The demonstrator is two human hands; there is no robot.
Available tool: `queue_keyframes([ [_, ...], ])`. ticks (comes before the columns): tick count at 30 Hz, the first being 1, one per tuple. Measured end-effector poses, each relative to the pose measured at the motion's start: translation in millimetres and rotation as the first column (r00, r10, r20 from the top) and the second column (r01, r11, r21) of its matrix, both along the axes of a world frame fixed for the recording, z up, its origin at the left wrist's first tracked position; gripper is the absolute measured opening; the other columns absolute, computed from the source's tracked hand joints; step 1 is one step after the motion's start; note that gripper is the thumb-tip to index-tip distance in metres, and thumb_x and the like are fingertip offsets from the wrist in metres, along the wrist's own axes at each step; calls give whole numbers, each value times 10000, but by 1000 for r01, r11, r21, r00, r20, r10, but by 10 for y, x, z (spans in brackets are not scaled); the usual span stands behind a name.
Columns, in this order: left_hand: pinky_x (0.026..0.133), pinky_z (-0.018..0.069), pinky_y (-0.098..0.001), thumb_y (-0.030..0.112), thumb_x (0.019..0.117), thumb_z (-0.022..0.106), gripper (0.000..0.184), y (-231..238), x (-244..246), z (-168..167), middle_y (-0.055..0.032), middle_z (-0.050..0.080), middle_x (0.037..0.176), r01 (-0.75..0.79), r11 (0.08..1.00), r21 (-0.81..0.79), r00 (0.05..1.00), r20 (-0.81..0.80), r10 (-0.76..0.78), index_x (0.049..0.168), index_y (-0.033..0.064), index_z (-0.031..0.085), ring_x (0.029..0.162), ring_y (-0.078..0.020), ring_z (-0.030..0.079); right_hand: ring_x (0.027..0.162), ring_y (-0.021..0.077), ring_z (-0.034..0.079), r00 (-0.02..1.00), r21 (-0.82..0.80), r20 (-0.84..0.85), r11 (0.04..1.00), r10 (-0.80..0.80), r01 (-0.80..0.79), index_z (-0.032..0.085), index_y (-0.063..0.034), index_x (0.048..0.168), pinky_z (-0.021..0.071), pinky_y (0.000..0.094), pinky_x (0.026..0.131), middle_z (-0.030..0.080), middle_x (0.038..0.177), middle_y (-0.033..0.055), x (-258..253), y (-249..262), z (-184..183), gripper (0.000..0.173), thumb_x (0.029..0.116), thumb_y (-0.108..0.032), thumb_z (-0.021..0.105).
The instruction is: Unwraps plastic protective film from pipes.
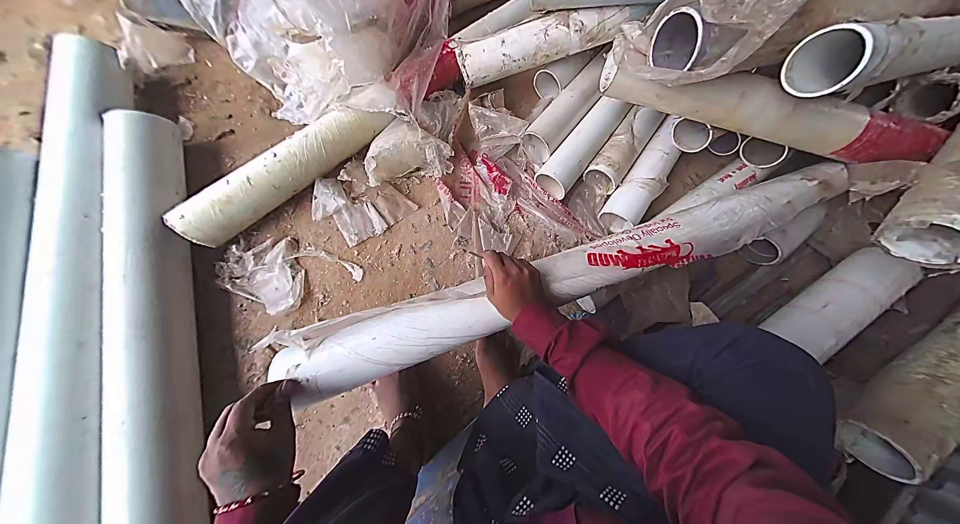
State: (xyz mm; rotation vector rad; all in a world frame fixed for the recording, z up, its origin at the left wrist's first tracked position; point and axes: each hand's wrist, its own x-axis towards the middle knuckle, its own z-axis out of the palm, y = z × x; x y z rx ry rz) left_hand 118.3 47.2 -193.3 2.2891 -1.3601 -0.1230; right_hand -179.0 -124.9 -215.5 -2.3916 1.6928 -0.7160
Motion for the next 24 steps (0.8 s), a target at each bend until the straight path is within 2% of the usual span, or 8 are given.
queue_keyframes([
  [4, 835, 506, -633, 160, 1013, 593, 330, -7, -6, 14, -378, 677, 990, -8, 1000, 6, 1000, -26, 8, 1054, -154, 687, 890, -522, 680, 731, 329, 748, 1000, -23, 5, 1000, 0, 0, 755, 1, 1027, 593, 458, 644, 748, 818, 159, 3, -5, -17, 203, 955, -102, 596],
  [9, 867, 513, -619, 157, 1021, 596, 332, 4, 40, -3, -370, 682, 1038, -29, 999, 27, 998, -58, 31, 1159, -134, 677, 925, -503, 688, 752, 331, 750, 1000, -3, -4, 1000, -3, 3, 750, 5, 1017, 594, 460, 663, 746, 826, 163, 7, -9, -5, 201, 963, -102, 588],
  [12, 855, 521, -625, 141, 1003, 628, 288, -32, 7, 48, -355, 694, 1021, -22, 999, 26, 999, -44, 23, 1104, -116, 708, 920, -506, 696, 743, 341, 746, 1000, -12, -8, 1000, -15, 15, 744, 9, 1040, 589, 472, 637, 744, 841, 172, -8, -11, -19, 206, 961, -104, 592],
  [16, 868, 561, -528, 133, 996, 647, 253, -2, 60, 97, -284, 725, 1038, -51, 997, 65, 984, -167, 61, 1113, -77, 727, 922, -391, 729, 810, 413, 744, 999, 40, -47, 999, -5, 7, 713, 37, 1128, 582, 548, 681, 742, 919, 232, -29, 24, -4, 256, 1007, -110, 542],
  [19, 925, 569, -473, 127, 990, 671, 261, 66, 164, 108, -213, 746, 1070, -102, 991, 85, 923, -364, 126, 1176, -51, 708, 963, -288, 742, 835, 480, 728, 999, 74, -54, 997, 8, -4, 688, 39, 1177, 540, 612, 662, 732, 962, 279, -49, 28, 9, 317, 1052, -146, 463],
  [21, 937, 574, -427, 104, 979, 690, 267, 76, 158, 146, -196, 747, 1081, -130, 987, 93, 884, -441, 157, 1198, -48, 697, 974, -245, 742, 839, 507, 719, 999, 76, -53, 997, 10, -6, 681, 40, 1188, 525, 637, 656, 726, 972, 299, -64, 17, 8, 344, 1070, -168, 433],
  [24, 878, 601, -404, 82, 955, 712, 287, 86, 132, 138, -211, 741, 1050, -81, 996, 34, 922, -376, 88, 1204, -58, 691, 916, -246, 748, 835, 517, 712, 998, 81, -69, 997, 7, -1, 671, 36, 1188, 510, 649, 649, 720, 957, 303, -77, 28, 14, 357, 1074, -185, 416],
])
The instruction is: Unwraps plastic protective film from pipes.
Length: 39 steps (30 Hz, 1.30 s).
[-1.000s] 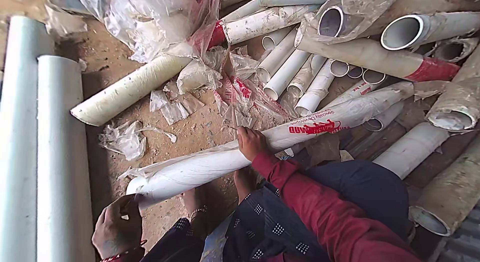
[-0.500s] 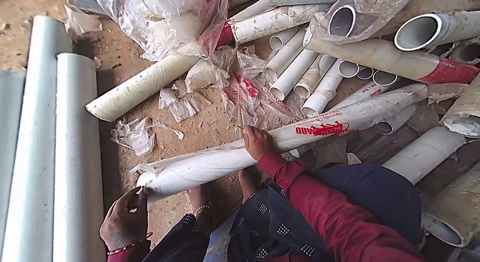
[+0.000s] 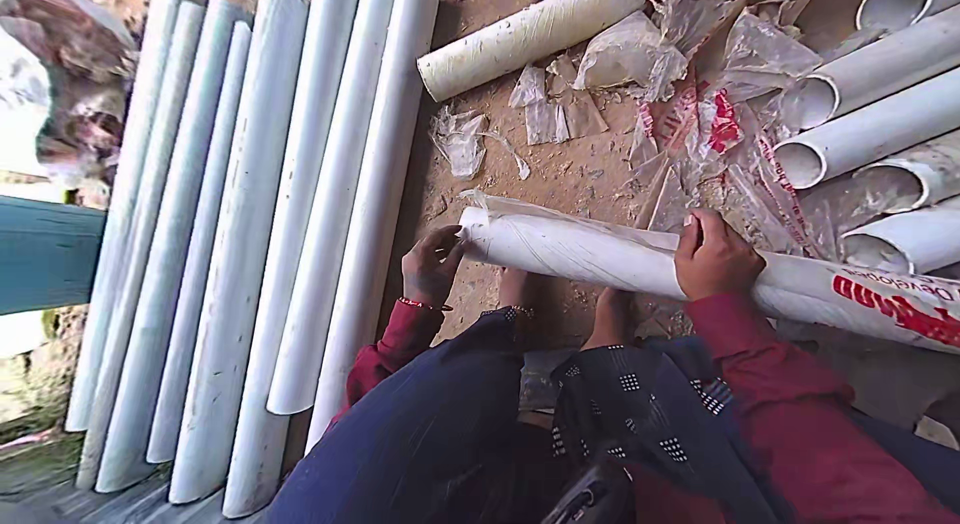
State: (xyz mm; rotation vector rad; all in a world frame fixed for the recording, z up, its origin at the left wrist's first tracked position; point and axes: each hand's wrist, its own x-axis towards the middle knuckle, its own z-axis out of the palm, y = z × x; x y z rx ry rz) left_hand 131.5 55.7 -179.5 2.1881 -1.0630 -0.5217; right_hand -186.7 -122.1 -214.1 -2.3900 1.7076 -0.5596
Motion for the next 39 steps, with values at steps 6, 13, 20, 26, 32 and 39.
queue_keyframes([
  [6, 781, 606, -416, 102, 929, 744, 231, -80, -3, -77, -237, 712, 1069, 89, 996, -19, 968, 237, -82, 1113, -38, 739, 858, -301, 727, 842, 511, 715, 1000, -4, -1, 1000, -4, 4, 680, 26, 1185, 510, 645, 653, 727, 977, 293, -9, -1, -4, 358, 1084, -205, 425],
  [13, 806, 556, -499, 122, 950, 712, 176, -212, 6, -74, -239, 726, 971, 89, 996, 10, 941, 327, -87, 1013, -35, 758, 876, -378, 701, 867, 502, 717, 1000, 10, 1, 1000, -14, 14, 682, 23, 1197, 509, 643, 675, 732, 1000, 287, 1, -5, 14, 358, 1091, -212, 434],
  [20, 915, 522, -579, 46, 986, 619, 161, -306, -18, -120, -301, 689, 1014, 131, 982, 139, 875, 449, -180, 1009, -92, 698, 1030, -497, 662, 867, 489, 721, 1000, 1, 1, 1000, 2, -2, 682, 24, 1179, 519, 621, 668, 732, 992, 281, -12, -2, -13, 362, 1089, -216, 427],
  [26, 924, 496, -541, 44, 994, 586, 181, -169, 57, -276, -294, 675, 996, 182, 982, -57, 917, 370, -149, 1039, -116, 657, 985, -459, 648, 843, 471, 725, 1000, -19, -1, 1000, 17, -17, 681, 27, 1174, 523, 606, 655, 734, 973, 272, -26, -8, -18, 362, 1087, -212, 422],
  [32, 989, 493, -486, 121, 939, 722, 161, -107, 133, -260, -223, 721, 1120, 281, 953, -113, 867, 455, -202, 1049, 23, 788, 1091, -411, 656, 833, 469, 725, 1000, -25, 4, 999, 24, -24, 682, 27, 1163, 521, 605, 641, 734, 973, 272, -21, -18, -25, 358, 1088, -206, 421],
  [39, 1047, 460, -506, 3, 977, 585, 125, -231, 85, -358, -267, 671, 1148, 256, 965, -55, 853, 482, -199, 1011, -49, 694, 1151, -451, 616, 850, 475, 723, 1000, -13, -10, 1000, 16, -16, 682, 18, 1166, 522, 603, 659, 733, 974, 272, -15, -12, -6, 353, 1089, -214, 427],
])
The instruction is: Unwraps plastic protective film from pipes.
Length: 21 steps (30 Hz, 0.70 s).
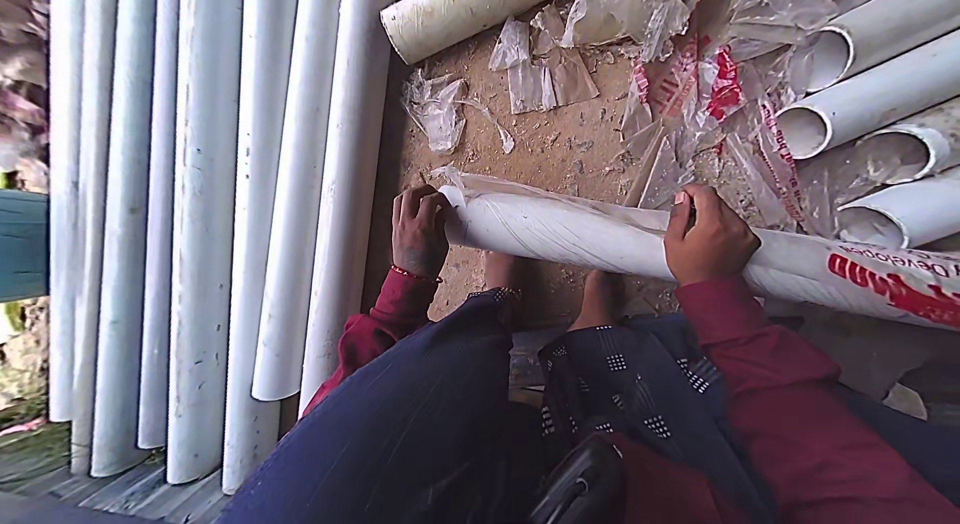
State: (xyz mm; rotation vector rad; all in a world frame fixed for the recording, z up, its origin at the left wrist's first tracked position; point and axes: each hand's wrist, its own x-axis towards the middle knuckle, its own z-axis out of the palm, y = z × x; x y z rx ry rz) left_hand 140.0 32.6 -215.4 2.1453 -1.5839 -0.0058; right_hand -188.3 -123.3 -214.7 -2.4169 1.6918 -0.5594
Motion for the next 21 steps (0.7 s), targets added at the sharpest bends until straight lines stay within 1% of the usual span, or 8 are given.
queue_keyframes([
  [6, 1058, 359, -615, 43, 979, 548, 153, 114, 26, -63, -279, 619, 1181, 115, 993, -16, 986, -118, -116, 985, -30, 682, 1210, -503, 522, 824, 453, 726, 1000, -17, 1, 1000, 6, -6, 681, 16, 1180, 517, 592, 635, 737, 971, 262, -20, 15, -18, 363, 1091, -218, 419],
  [8, 1076, 338, -589, 80, 985, 544, 172, 246, 25, -97, -265, 613, 1176, 153, 988, -36, 975, -156, -157, 973, -19, 683, 1221, -473, 510, 821, 445, 729, 1000, -43, 6, 999, 12, -12, 686, 18, 1171, 521, 578, 634, 739, 962, 258, -39, 46, -44, 362, 1086, -211, 419],
  [10, 1098, 365, -504, 113, 1009, 536, 202, 368, 31, -144, -260, 615, 1157, 178, 980, -92, 963, -190, -193, 975, -29, 675, 1208, -415, 534, 833, 443, 732, 1000, -59, 16, 998, 16, -15, 691, 24, 1165, 529, 574, 648, 742, 974, 256, -48, 82, -47, 355, 1080, -201, 430],
  [13, 1027, 476, -369, 170, 1019, 580, 262, 464, 69, -195, -258, 667, 1122, 164, 956, -242, 951, -218, -218, 1132, -63, 618, 1120, -291, 636, 831, 444, 728, 1000, -53, 11, 999, 4, -4, 690, 14, 1155, 521, 576, 646, 741, 971, 252, -29, 40, -36, 351, 1087, -207, 425],
  [15, 1037, 497, -322, 272, 997, 659, 523, 474, 99, -202, -254, 650, 1146, 120, 960, -255, 966, -194, -172, 1321, -87, 461, 1106, -224, 659, 855, 473, 723, 1000, -4, 9, 1000, -7, 7, 678, 20, 1160, 511, 607, 664, 736, 983, 272, 2, -12, 2, 351, 1090, -209, 422],
  [16, 1055, 485, -341, 324, 967, 699, 657, 443, 112, -178, -269, 649, 1191, 98, 968, -230, 976, -168, -138, 1386, -108, 437, 1132, -253, 651, 861, 476, 721, 1000, 4, 10, 1000, -5, 5, 675, 22, 1162, 509, 612, 672, 734, 991, 275, 7, -19, 6, 354, 1093, -213, 419],
  [18, 1124, 409, -453, 381, 918, 724, 746, 333, 108, -81, -278, 628, 1335, 110, 987, -118, 984, -128, -125, 1424, -108, 479, 1267, -380, 588, 860, 473, 722, 1000, -20, 11, 1000, -1, 1, 679, 22, 1165, 513, 602, 674, 736, 997, 275, 3, -13, -6, 357, 1095, -219, 425],
  [21, 1208, 328, -537, 257, 970, 686, 439, 156, 91, -77, -191, 649, 1384, 225, 973, -47, 956, -181, -230, 1319, -11, 678, 1390, -415, 522, 865, 461, 727, 1000, -26, -3, 1000, -9, 9, 681, 16, 1173, 515, 595, 676, 740, 1002, 265, 2, -1, -19, 356, 1093, -219, 426],
])
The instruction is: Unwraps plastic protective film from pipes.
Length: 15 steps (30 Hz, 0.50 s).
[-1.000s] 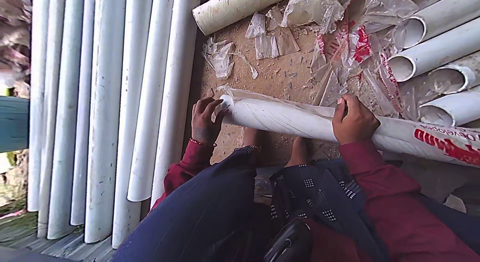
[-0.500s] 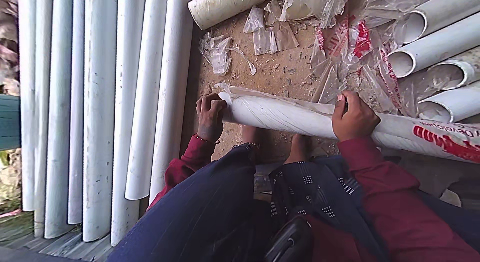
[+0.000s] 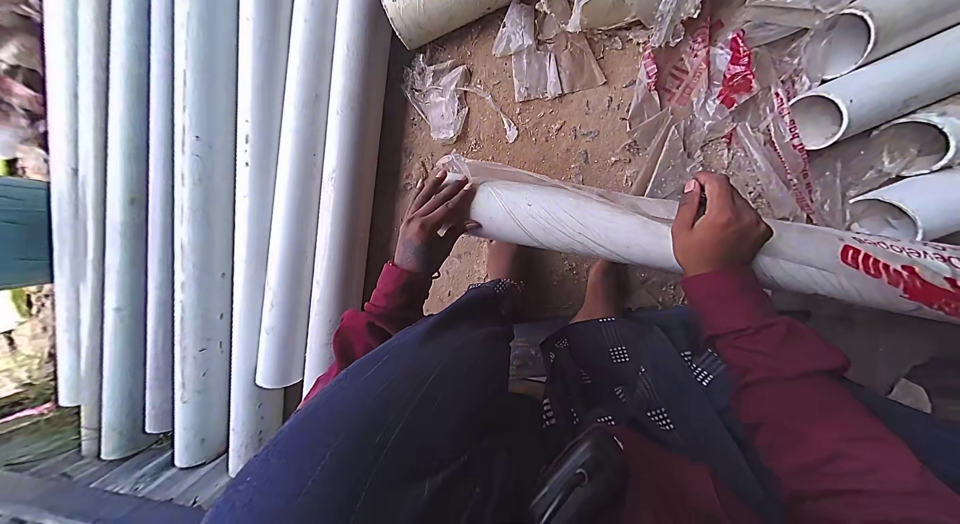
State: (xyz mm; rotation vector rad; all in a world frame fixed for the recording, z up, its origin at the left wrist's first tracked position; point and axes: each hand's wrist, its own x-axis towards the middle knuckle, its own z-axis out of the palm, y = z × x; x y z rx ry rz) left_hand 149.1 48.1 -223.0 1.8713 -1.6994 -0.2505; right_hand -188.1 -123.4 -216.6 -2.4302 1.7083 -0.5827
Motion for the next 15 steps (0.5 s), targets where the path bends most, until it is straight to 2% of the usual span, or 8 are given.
queue_keyframes([
  [2, 1187, 385, -517, 80, 995, 625, 236, -78, -59, -56, -164, 727, 1253, -50, 995, -90, 998, -43, 46, 1171, 13, 768, 1309, -371, 614, 863, 452, 730, 1000, -4, -3, 1000, -5, 5, 684, 8, 1170, 515, 591, 665, 742, 995, 258, 3, -12, 0, 357, 1093, -227, 427],
  [3, 1167, 419, -493, 24, 991, 612, 213, -93, -95, -87, -167, 749, 1195, -81, 986, -149, 996, -50, 74, 1115, 2, 784, 1256, -351, 656, 860, 453, 729, 1000, 1, -1, 1000, -6, 6, 686, 8, 1170, 515, 591, 661, 742, 993, 258, 3, -14, 0, 360, 1093, -230, 427],
  [6, 1154, 430, -478, -23, 987, 600, 205, -50, -193, -165, -175, 765, 1138, -126, 960, -251, 992, -27, 123, 1065, -17, 789, 1194, -321, 698, 837, 455, 725, 1000, 20, 5, 1000, -10, 10, 683, 9, 1166, 503, 598, 645, 738, 976, 257, 7, -21, 23, 362, 1094, -227, 419],
  [10, 1103, 501, -417, -13, 978, 615, 186, 107, -286, -166, -186, 768, 1110, -131, 959, -253, 990, -87, 113, 1048, -40, 784, 1149, -303, 722, 844, 466, 720, 1000, 33, -13, 999, -21, 21, 679, 13, 1170, 493, 611, 653, 733, 973, 269, 10, -55, 31, 367, 1092, -228, 414],
  [13, 1077, 519, -402, 7, 975, 630, 178, 250, -302, -110, -203, 766, 1101, -17, 976, -217, 995, -97, -5, 1049, -54, 779, 1122, -303, 734, 870, 476, 717, 999, 69, -33, 997, -30, 32, 670, 4, 1196, 488, 632, 674, 731, 993, 274, 4, -51, 43, 379, 1094, -243, 401],
  [14, 1041, 542, -385, 14, 977, 625, 173, 297, -302, -82, -203, 774, 1057, 74, 977, -199, 991, -97, -95, 1024, -57, 776, 1076, -296, 751, 880, 483, 715, 999, 87, -34, 995, -36, 39, 667, 3, 1209, 485, 643, 684, 730, 1004, 279, 6, -69, 52, 383, 1095, -246, 399],
  [15, 958, 579, -339, 37, 984, 615, 170, 360, -315, -67, -178, 784, 976, 178, 968, -177, 977, -86, -195, 988, -37, 768, 989, -259, 770, 886, 489, 711, 999, 106, -32, 993, -44, 47, 666, 2, 1216, 485, 654, 695, 728, 1007, 283, 9, -84, 58, 385, 1097, -249, 401],
])
